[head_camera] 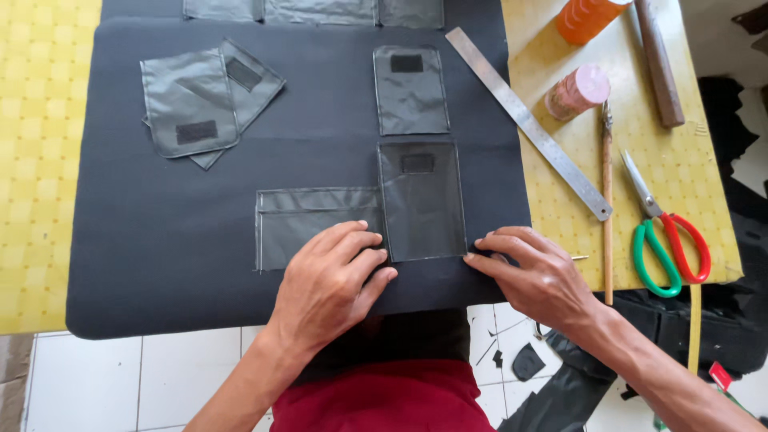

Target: The person aligns and pins small black pouches onto a larger black fabric using a metal ruler and pins. They measure the placement of the pouches and secure them with pins before moving to the next pouch.

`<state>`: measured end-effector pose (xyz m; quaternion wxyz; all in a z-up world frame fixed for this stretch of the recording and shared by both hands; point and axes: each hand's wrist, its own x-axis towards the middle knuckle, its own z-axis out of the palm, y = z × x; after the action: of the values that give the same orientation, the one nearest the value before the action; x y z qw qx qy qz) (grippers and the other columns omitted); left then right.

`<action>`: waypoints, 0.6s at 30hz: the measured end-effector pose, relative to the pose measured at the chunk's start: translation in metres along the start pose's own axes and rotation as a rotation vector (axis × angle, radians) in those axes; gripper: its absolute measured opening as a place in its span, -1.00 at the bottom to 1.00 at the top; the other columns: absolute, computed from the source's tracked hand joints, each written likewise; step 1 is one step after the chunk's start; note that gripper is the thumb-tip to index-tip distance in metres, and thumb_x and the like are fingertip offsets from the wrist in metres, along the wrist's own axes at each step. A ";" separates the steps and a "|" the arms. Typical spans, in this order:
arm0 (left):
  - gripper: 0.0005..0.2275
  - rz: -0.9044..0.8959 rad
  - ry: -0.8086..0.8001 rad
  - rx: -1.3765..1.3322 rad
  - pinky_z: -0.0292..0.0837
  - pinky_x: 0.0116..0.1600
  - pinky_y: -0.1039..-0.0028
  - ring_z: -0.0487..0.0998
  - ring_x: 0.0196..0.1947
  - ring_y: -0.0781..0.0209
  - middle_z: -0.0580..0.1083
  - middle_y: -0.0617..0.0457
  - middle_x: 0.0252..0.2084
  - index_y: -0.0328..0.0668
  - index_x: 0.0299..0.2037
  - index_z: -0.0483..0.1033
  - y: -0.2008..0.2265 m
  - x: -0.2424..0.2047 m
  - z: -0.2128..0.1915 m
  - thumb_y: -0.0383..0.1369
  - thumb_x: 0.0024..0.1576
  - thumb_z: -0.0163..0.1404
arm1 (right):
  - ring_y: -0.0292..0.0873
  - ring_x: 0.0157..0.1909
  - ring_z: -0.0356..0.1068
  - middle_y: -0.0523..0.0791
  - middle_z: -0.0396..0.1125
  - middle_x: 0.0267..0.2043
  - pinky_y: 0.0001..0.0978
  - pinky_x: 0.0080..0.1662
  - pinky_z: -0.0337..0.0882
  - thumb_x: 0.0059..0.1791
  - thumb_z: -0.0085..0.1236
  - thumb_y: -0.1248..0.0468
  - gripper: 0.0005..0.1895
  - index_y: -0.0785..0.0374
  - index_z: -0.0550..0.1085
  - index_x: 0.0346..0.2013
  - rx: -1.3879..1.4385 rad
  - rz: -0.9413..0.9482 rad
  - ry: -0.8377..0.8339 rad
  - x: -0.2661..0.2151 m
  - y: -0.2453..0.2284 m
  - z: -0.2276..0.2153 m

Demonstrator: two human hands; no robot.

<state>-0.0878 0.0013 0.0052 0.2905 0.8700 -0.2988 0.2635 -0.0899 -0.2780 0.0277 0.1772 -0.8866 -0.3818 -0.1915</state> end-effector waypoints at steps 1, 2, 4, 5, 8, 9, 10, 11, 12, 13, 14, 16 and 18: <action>-0.89 0.007 0.012 0.004 0.43 0.07 0.35 0.54 -0.05 0.10 0.50 0.07 -0.23 -0.09 -0.35 0.55 0.000 0.000 0.000 -0.28 0.11 0.06 | 0.00 -0.13 0.43 -0.07 0.41 -0.19 -0.16 -0.12 0.46 -0.05 -0.02 0.51 -0.74 0.15 0.58 -0.31 -0.009 -0.008 0.006 -0.003 0.001 -0.002; -0.89 -0.012 0.002 -0.034 0.44 0.08 0.34 0.54 -0.04 0.09 0.51 0.07 -0.23 -0.11 -0.35 0.55 0.000 0.000 -0.001 -0.29 0.09 0.08 | -0.02 -0.10 0.44 -0.09 0.42 -0.18 -0.16 -0.11 0.47 -0.08 -0.01 0.51 -0.74 0.15 0.57 -0.30 0.049 0.035 -0.013 -0.005 0.003 -0.003; -0.89 -0.026 0.004 -0.063 0.44 0.08 0.33 0.54 -0.04 0.09 0.51 0.06 -0.23 -0.13 -0.36 0.55 -0.002 0.001 -0.003 -0.30 0.07 0.09 | -0.03 -0.07 0.45 -0.11 0.43 -0.17 -0.17 -0.10 0.48 -0.11 0.00 0.51 -0.74 0.15 0.57 -0.29 0.101 0.066 -0.024 -0.002 0.005 -0.007; -0.91 -0.092 -0.024 -0.123 0.45 0.03 0.35 0.55 -0.06 0.11 0.52 0.10 -0.25 -0.10 -0.38 0.54 -0.004 0.002 -0.005 -0.31 0.05 0.11 | -0.06 -0.13 0.48 -0.13 0.45 -0.19 -0.21 -0.13 0.48 -0.12 0.05 0.49 -0.76 0.15 0.57 -0.27 0.104 0.158 -0.009 0.003 0.005 -0.010; -0.93 -0.177 -0.057 -0.148 0.48 -0.06 0.34 0.57 -0.12 0.10 0.53 0.12 -0.27 -0.05 -0.34 0.54 -0.022 0.022 -0.014 -0.32 0.04 0.11 | -0.11 -0.25 0.49 -0.15 0.47 -0.24 -0.28 -0.19 0.48 -0.11 0.15 0.43 -0.80 0.15 0.57 -0.24 0.095 0.307 0.036 0.020 0.021 -0.013; -0.91 -0.196 -0.065 -0.117 0.49 -0.10 0.31 0.58 -0.17 0.05 0.54 0.10 -0.27 -0.03 -0.29 0.55 -0.030 0.032 -0.018 -0.32 0.05 0.11 | -0.13 -0.30 0.49 -0.15 0.48 -0.26 -0.31 -0.22 0.48 -0.09 0.20 0.39 -0.83 0.15 0.57 -0.22 0.082 0.370 0.065 0.026 0.030 -0.014; -0.91 -0.190 -0.061 -0.115 0.49 -0.10 0.31 0.58 -0.17 0.05 0.54 0.10 -0.27 -0.03 -0.29 0.55 -0.045 0.042 -0.013 -0.32 0.05 0.11 | -0.13 -0.30 0.49 -0.15 0.48 -0.26 -0.31 -0.22 0.48 -0.09 0.20 0.39 -0.83 0.15 0.57 -0.22 0.078 0.368 0.071 0.035 0.038 -0.011; -0.89 -0.201 -0.044 -0.046 0.48 -0.09 0.32 0.57 -0.15 0.06 0.53 0.11 -0.25 -0.01 -0.24 0.54 -0.059 0.052 -0.008 -0.32 0.05 0.11 | -0.14 -0.30 0.48 -0.14 0.47 -0.27 -0.34 -0.24 0.47 -0.07 0.21 0.38 -0.82 0.15 0.57 -0.19 0.094 0.399 0.103 0.044 0.047 -0.008; -0.85 -0.211 -0.024 0.027 0.47 -0.08 0.32 0.56 -0.14 0.06 0.51 0.12 -0.23 0.00 -0.19 0.53 -0.075 0.063 -0.003 -0.33 0.05 0.10 | -0.14 -0.31 0.47 -0.13 0.47 -0.28 -0.37 -0.25 0.47 -0.06 0.23 0.36 -0.82 0.15 0.57 -0.16 0.110 0.426 0.137 0.055 0.056 -0.005; -0.85 -0.204 -0.017 0.031 0.47 -0.08 0.32 0.56 -0.14 0.06 0.51 0.12 -0.23 0.00 -0.19 0.53 -0.087 0.072 0.007 -0.33 0.05 0.10 | -0.14 -0.31 0.47 -0.13 0.47 -0.28 -0.37 -0.25 0.47 -0.06 0.23 0.36 -0.82 0.15 0.57 -0.16 0.107 0.420 0.145 0.064 0.063 0.000; -0.82 -0.179 -0.014 0.080 0.47 -0.07 0.34 0.55 -0.10 0.09 0.50 0.14 -0.19 0.02 -0.16 0.52 -0.098 0.081 0.018 -0.31 0.03 0.12 | -0.13 -0.32 0.47 -0.12 0.46 -0.29 -0.36 -0.26 0.48 -0.06 0.25 0.36 -0.80 0.17 0.57 -0.14 0.081 0.425 0.164 0.073 0.070 0.005; -0.78 -0.148 -0.005 0.127 0.46 -0.06 0.35 0.53 -0.05 0.12 0.49 0.16 -0.14 0.03 -0.14 0.52 -0.116 0.096 0.037 -0.30 0.00 0.13 | -0.12 -0.33 0.46 -0.10 0.45 -0.30 -0.35 -0.26 0.48 -0.07 0.27 0.36 -0.78 0.19 0.57 -0.13 0.048 0.428 0.187 0.087 0.086 0.015; -0.70 -0.090 -0.091 0.089 0.39 0.11 0.28 0.45 0.10 0.06 0.46 0.11 -0.01 0.08 -0.07 0.52 -0.129 0.107 0.053 -0.23 -0.02 0.16 | -0.05 -0.23 0.47 -0.04 0.44 -0.20 -0.29 -0.18 0.49 -0.08 0.25 0.35 -0.73 0.22 0.55 -0.08 0.068 0.491 0.162 0.099 0.104 0.024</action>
<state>0.0874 0.0115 -0.0088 0.2492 0.9056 -0.2604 0.2235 0.0554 -0.2742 0.0360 0.2780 -0.9280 -0.1461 -0.2004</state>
